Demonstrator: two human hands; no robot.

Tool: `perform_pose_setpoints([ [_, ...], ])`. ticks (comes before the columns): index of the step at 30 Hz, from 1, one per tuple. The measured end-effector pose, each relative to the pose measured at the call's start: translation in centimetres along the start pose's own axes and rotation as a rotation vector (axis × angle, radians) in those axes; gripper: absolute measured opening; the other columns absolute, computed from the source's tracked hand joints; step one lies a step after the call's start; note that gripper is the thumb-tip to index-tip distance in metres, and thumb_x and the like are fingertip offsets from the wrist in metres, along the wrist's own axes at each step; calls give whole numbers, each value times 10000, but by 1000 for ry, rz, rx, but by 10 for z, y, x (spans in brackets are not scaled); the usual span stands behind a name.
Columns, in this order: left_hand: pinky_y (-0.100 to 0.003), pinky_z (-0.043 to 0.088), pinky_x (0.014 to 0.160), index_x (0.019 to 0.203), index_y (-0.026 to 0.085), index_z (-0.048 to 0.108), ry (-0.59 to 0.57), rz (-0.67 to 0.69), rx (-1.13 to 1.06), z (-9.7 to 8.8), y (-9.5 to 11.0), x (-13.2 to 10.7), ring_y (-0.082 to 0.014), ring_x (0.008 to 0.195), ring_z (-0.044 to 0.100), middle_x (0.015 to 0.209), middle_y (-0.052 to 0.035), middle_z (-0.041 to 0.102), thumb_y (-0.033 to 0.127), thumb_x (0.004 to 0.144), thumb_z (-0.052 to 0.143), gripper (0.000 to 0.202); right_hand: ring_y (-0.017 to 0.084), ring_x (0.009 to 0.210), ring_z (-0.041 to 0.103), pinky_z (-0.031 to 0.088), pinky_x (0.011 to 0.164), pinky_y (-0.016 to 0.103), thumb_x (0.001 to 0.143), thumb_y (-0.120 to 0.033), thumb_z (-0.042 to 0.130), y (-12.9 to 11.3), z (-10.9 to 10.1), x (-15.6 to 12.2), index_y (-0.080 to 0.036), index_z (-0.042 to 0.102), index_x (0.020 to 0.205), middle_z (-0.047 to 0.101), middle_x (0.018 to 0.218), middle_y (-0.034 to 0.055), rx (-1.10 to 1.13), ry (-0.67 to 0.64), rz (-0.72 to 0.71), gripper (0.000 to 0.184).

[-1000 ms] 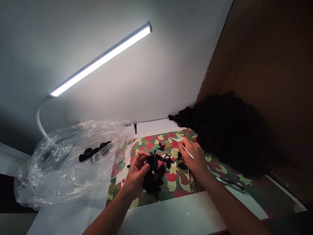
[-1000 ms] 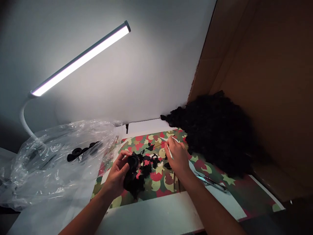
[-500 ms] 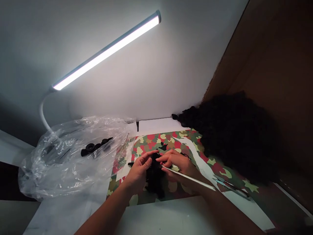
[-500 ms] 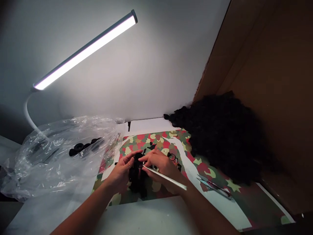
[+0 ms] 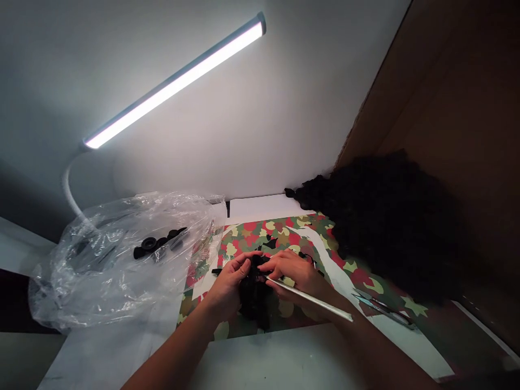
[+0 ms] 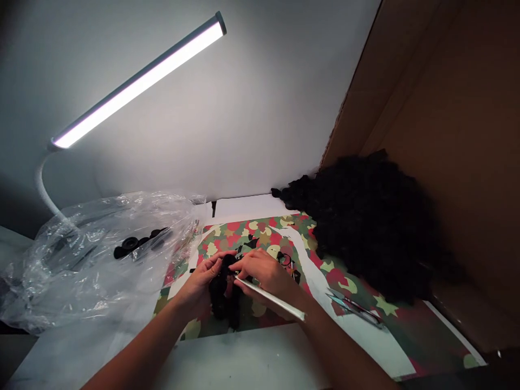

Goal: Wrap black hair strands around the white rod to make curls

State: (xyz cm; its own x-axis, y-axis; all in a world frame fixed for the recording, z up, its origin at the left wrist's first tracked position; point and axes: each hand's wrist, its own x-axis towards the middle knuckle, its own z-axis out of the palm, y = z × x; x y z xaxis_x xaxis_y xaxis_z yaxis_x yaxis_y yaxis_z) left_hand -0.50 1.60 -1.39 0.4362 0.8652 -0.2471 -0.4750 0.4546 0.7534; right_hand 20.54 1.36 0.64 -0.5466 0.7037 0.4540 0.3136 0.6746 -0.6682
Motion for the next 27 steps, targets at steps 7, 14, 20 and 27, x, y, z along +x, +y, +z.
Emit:
perform_pose_setpoints([
  [7,-237,483,642,1007,179,741,-23,-28,32,6,-7,-4,-119,629,621,793,-30,696,377,733,864,359,247,921,695,453,925,465,1025,-221,449,17,12,2,-248,639,888,760,987,75,-332,288,48,235],
  [14,-296,542,776,973,219,659,104,207,186,6,-6,0,-181,857,684,1003,-21,681,307,724,863,334,277,1053,664,488,949,477,990,-371,561,4,2,4,-250,607,843,746,1089,78,55,462,298,196],
  [20,-276,509,808,968,212,611,11,314,553,3,-5,-1,-185,893,662,961,-40,668,245,820,744,201,152,591,645,532,571,315,984,-493,533,-11,24,15,-232,536,837,726,945,54,646,402,404,299],
  [27,-276,527,802,917,212,621,116,518,640,6,-6,-6,-160,820,618,887,-13,611,199,791,751,181,231,637,598,503,620,380,994,-608,417,9,19,4,-257,554,755,638,727,65,-78,344,270,446],
])
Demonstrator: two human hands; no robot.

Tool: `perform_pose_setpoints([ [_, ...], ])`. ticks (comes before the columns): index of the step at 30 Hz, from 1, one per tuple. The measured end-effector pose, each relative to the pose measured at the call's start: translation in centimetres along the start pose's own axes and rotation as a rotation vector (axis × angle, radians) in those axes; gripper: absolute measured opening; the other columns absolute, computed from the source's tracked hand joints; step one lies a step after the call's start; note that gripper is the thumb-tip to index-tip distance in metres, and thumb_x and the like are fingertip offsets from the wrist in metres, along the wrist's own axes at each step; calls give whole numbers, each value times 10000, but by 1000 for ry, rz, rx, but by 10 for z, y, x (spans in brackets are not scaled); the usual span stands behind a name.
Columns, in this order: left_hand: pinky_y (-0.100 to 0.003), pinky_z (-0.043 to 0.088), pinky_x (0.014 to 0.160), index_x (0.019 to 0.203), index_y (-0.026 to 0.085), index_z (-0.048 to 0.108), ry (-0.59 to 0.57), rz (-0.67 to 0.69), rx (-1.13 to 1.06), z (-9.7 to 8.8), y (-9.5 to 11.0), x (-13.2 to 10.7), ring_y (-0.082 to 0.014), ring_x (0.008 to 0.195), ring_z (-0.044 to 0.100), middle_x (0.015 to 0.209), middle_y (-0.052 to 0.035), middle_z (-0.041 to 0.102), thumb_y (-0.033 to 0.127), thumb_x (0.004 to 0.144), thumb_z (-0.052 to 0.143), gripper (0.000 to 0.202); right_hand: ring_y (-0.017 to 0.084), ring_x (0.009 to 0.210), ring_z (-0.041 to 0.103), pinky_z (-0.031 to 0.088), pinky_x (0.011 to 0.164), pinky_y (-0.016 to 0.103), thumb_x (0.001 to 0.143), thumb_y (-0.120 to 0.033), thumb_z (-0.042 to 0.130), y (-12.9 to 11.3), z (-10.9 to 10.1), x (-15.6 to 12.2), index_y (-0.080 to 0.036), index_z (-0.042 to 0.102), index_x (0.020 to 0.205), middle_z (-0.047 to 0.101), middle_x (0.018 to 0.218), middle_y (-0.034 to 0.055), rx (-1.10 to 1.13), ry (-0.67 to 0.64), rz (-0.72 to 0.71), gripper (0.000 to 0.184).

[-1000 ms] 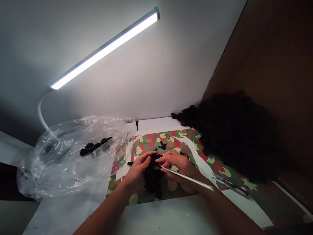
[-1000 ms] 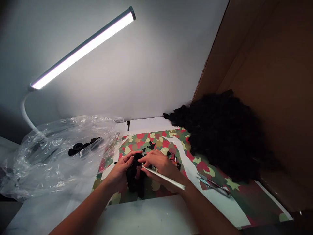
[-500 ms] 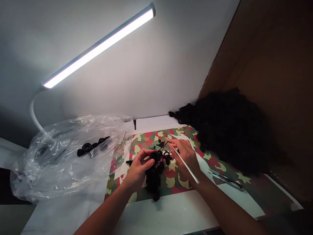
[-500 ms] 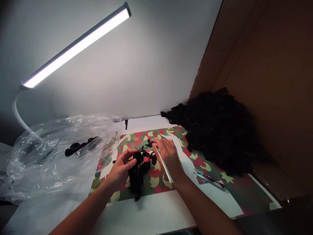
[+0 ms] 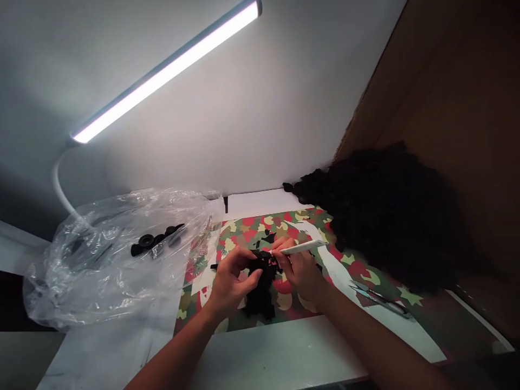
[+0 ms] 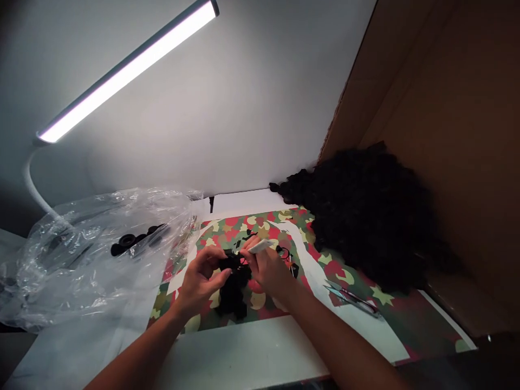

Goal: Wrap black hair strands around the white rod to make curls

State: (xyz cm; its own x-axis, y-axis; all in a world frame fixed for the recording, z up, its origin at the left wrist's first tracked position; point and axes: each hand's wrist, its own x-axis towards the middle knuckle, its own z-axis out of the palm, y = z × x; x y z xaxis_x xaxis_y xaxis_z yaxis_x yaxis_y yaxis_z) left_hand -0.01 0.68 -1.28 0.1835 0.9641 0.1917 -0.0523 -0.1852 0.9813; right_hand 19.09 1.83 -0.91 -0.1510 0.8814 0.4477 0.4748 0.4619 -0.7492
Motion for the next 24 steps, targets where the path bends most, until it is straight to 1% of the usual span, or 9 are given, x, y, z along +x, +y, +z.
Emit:
perform_pose_setpoints([
  [6,-231,539,712,849,216,600,236,47,-162,2,-1,1,-122,746,607,884,8,585,234,746,812,236,241,603,580,469,585,379,1038,-506,361,12,2,-2,-232,601,861,631,712,93,-206,-18,-57,405],
  [9,-226,537,648,854,230,561,392,76,-294,-5,3,5,-120,692,632,832,33,601,320,758,809,281,247,615,593,478,587,374,1026,-527,357,15,-6,4,-206,601,877,632,717,101,-231,31,12,429],
  [10,-230,537,631,877,236,559,405,60,-331,-7,4,6,-124,672,643,815,38,611,339,759,810,296,243,616,598,484,589,368,1020,-535,365,16,-10,7,-204,594,861,633,713,96,-205,50,57,434],
  [11,-231,534,617,906,239,567,373,22,-347,-8,4,6,-129,659,653,806,37,623,337,754,820,311,234,615,604,490,592,356,1014,-535,380,16,-13,10,-203,589,848,637,707,86,-152,51,112,426],
  [14,-204,494,563,908,222,598,107,-119,-384,-4,0,4,-129,646,661,804,21,628,293,751,838,295,164,509,561,461,520,290,1007,-523,422,16,-18,17,-198,601,853,648,671,36,109,-16,314,401],
  [16,-209,493,597,880,212,610,26,-164,-450,1,-5,2,-135,702,669,847,10,621,296,756,838,273,133,475,518,417,475,263,982,-549,471,17,-17,18,-189,628,890,652,694,21,245,-5,386,404],
  [18,-205,482,627,812,194,609,56,-187,-495,4,-9,2,-122,717,649,830,16,600,298,735,856,278,130,517,512,405,489,254,927,-562,572,18,-15,17,-185,646,889,622,694,6,308,93,382,386],
  [21,-186,443,616,682,164,575,147,-224,-480,4,-12,4,-88,657,574,709,40,548,278,679,890,335,124,530,482,397,505,246,857,-514,697,14,-15,12,-197,620,765,522,596,-36,375,237,347,339],
  [24,-189,428,581,637,153,558,180,-257,-452,2,-12,5,-84,628,545,698,37,559,283,629,910,375,129,517,536,451,518,251,881,-471,687,0,-16,6,-205,629,780,592,625,-24,462,231,349,291],
])
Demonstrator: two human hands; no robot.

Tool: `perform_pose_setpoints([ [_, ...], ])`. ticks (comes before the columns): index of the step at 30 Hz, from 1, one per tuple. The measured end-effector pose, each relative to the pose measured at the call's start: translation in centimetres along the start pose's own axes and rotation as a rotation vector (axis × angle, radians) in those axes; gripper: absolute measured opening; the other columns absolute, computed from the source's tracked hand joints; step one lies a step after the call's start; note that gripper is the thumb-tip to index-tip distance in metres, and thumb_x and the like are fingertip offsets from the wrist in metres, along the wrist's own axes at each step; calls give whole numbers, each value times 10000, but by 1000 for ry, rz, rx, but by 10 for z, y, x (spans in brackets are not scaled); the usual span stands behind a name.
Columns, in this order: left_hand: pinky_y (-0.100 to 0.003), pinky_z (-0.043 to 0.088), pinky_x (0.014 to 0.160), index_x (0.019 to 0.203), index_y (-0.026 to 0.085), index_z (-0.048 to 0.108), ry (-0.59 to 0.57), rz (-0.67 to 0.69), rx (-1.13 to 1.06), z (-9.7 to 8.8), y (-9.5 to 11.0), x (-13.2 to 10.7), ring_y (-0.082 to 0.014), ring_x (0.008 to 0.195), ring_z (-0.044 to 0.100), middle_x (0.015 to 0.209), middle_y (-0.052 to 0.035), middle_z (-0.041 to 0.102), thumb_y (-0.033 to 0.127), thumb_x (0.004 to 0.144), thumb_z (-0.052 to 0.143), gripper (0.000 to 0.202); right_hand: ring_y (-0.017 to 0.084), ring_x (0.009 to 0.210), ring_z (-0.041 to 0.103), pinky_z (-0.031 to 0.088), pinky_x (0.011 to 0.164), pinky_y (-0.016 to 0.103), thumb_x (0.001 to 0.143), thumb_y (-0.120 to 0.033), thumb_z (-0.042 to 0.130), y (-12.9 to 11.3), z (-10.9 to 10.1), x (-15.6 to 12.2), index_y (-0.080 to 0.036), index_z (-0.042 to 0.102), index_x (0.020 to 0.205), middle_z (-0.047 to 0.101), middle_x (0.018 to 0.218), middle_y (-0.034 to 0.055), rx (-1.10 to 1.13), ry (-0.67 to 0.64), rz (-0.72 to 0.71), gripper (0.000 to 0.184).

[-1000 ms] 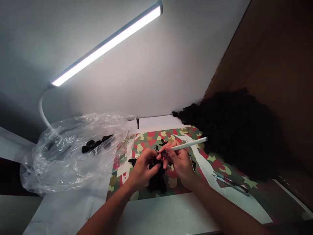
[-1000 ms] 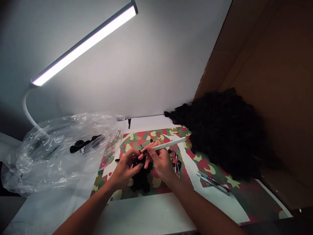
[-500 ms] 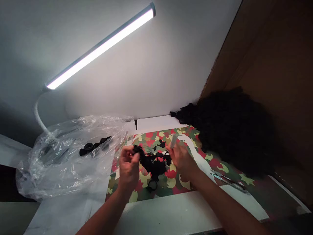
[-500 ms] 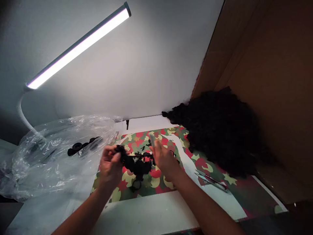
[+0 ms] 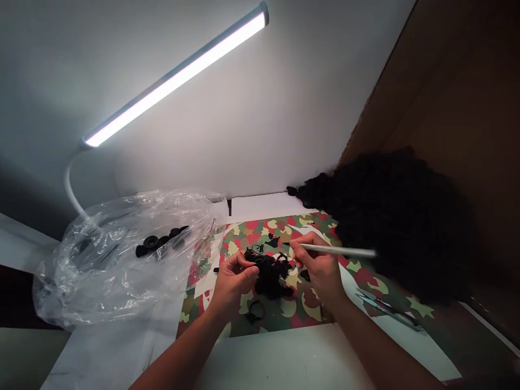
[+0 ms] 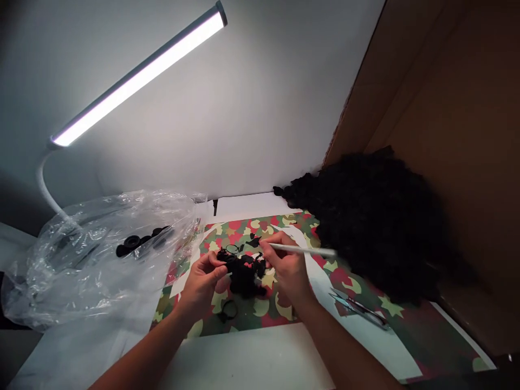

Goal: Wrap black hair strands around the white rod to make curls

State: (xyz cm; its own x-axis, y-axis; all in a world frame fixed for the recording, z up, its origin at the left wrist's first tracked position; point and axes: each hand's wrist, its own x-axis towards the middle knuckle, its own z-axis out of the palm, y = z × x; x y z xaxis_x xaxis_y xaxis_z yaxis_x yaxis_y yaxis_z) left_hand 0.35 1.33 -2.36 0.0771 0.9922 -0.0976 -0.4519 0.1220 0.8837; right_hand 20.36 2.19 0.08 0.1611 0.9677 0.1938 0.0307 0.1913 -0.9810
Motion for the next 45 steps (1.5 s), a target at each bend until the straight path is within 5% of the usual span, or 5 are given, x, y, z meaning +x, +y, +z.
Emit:
perform_pose_setpoints([
  [7,-172,367,439,707,169,552,61,2,128,0,-1,-2,-52,454,473,614,68,567,260,633,899,367,261,956,703,539,855,382,1001,-428,495,-9,17,-17,-251,712,1110,757,994,75,-199,-263,-65,300],
  [18,-268,568,662,685,181,769,150,207,456,-6,20,-4,-166,647,686,638,-13,718,118,681,771,63,166,697,542,411,637,278,932,-345,613,-12,12,-13,-213,633,786,626,783,5,-261,-406,5,198],
  [30,-249,557,685,864,180,768,106,189,290,-6,14,3,-159,726,687,777,-21,741,211,686,848,197,167,692,587,448,629,273,911,-470,647,-6,5,-2,-202,706,1026,662,781,11,-202,-489,116,298],
  [35,-284,574,710,781,185,766,72,205,500,3,12,-7,-192,722,712,768,-36,761,190,711,819,88,244,957,666,517,849,353,840,-441,743,-9,16,-10,-247,698,1198,723,1090,58,-231,-440,51,409],
  [45,-278,558,798,969,247,785,-11,371,512,12,4,-24,-181,828,705,911,-35,779,196,803,772,174,183,645,577,437,588,284,919,-440,602,-4,10,-6,-203,688,756,652,680,18,-270,-168,20,301],
])
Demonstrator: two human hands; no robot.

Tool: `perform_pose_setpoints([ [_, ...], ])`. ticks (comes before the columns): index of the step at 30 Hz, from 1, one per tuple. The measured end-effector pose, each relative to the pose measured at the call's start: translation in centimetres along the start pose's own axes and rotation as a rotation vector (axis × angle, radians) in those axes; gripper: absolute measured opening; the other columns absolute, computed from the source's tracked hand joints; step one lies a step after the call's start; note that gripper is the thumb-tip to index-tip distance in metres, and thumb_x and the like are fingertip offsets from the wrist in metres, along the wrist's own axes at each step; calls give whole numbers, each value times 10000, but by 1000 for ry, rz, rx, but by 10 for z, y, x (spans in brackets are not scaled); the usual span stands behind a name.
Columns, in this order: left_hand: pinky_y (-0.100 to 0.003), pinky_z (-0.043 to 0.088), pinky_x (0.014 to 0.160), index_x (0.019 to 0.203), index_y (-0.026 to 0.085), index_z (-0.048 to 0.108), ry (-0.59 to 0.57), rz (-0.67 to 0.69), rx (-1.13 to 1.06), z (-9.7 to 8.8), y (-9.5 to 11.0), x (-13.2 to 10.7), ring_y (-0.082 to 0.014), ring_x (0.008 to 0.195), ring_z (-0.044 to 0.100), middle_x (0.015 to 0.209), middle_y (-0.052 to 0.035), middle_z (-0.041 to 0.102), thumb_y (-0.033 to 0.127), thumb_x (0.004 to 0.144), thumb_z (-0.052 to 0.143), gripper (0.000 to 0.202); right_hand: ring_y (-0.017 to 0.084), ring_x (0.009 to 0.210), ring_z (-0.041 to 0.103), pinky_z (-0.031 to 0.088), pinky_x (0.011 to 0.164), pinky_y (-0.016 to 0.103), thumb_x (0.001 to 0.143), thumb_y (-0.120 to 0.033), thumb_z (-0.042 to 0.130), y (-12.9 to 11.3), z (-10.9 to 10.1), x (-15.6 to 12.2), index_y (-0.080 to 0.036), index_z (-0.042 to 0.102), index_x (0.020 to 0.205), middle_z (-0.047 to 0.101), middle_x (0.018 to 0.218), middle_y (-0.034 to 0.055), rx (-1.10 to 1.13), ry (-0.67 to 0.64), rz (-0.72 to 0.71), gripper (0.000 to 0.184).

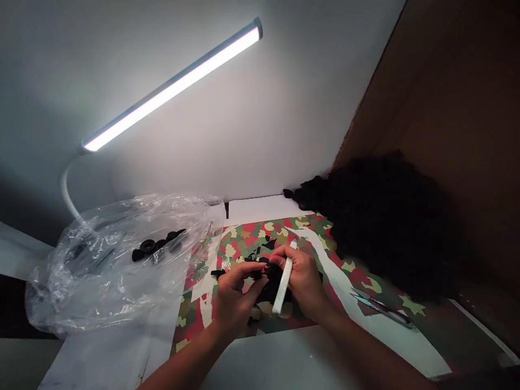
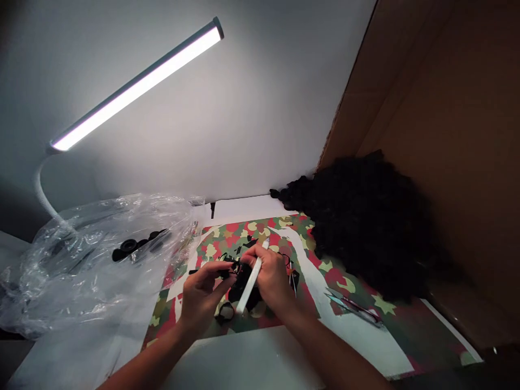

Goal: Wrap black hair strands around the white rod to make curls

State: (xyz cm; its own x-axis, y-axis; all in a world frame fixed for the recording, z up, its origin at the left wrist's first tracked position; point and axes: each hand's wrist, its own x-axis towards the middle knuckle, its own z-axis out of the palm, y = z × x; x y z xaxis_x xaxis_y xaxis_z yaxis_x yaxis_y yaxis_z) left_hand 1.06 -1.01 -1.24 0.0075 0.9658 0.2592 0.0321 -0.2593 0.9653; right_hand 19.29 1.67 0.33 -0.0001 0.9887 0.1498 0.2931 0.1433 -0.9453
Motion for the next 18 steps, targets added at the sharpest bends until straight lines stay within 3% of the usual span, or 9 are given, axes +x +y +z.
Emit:
perform_pose_setpoints([
  [2,-292,554,801,1002,250,768,24,0,-27,-4,3,2,-185,823,701,882,-29,766,203,823,746,186,172,638,542,412,594,280,898,-447,619,8,-8,7,-200,652,727,601,657,1,19,127,16,301],
  [4,-306,547,760,1050,251,757,-49,-72,17,-10,2,8,-192,771,691,816,-20,744,199,822,734,235,168,632,525,405,590,281,869,-503,642,13,-13,14,-195,624,729,571,657,-3,124,189,67,339],
  [6,-317,526,727,978,251,787,-209,-111,182,-14,-2,15,-211,759,672,784,-27,721,213,788,768,195,171,606,527,415,562,287,851,-578,638,12,-14,17,-198,597,757,563,657,0,291,145,146,394],
  [9,-335,498,733,758,258,816,-344,15,437,-14,-9,21,-251,839,629,831,-67,680,306,796,780,71,173,579,531,437,529,293,840,-626,640,5,-8,14,-207,568,790,560,665,4,440,55,230,428],
  [11,-335,482,721,768,269,819,-359,89,517,-12,-12,19,-246,817,607,818,-70,661,333,882,690,184,157,569,508,429,513,279,836,-611,665,1,-3,11,-207,560,783,534,660,-6,453,43,244,422],
  [13,-334,475,727,957,288,807,-337,103,554,-9,-13,15,-230,777,609,796,-50,673,286,936,616,192,148,566,485,414,501,269,843,-603,669,0,-1,9,-203,569,791,506,652,-14,441,33,241,415],
  [15,-339,480,753,1146,305,739,-310,110,581,-7,-12,12,-232,796,628,838,-31,698,238,890,676,272,155,580,488,412,501,272,864,-616,636,3,-1,9,-199,590,810,505,660,-5,414,20,219,423],
  [17,-344,485,761,1084,296,739,-294,153,616,-4,-11,10,-244,833,633,888,-32,696,234,803,777,291,166,603,507,419,507,279,879,-623,607,5,-1,9,-193,608,818,529,685,13,367,12,184,434],
  [18,-344,485,757,975,281,752,-288,188,626,-3,-10,10,-245,833,627,877,-33,686,243,790,792,193,170,617,519,425,513,280,882,-618,605,6,-1,9,-192,615,821,546,705,21,338,10,161,431],
])
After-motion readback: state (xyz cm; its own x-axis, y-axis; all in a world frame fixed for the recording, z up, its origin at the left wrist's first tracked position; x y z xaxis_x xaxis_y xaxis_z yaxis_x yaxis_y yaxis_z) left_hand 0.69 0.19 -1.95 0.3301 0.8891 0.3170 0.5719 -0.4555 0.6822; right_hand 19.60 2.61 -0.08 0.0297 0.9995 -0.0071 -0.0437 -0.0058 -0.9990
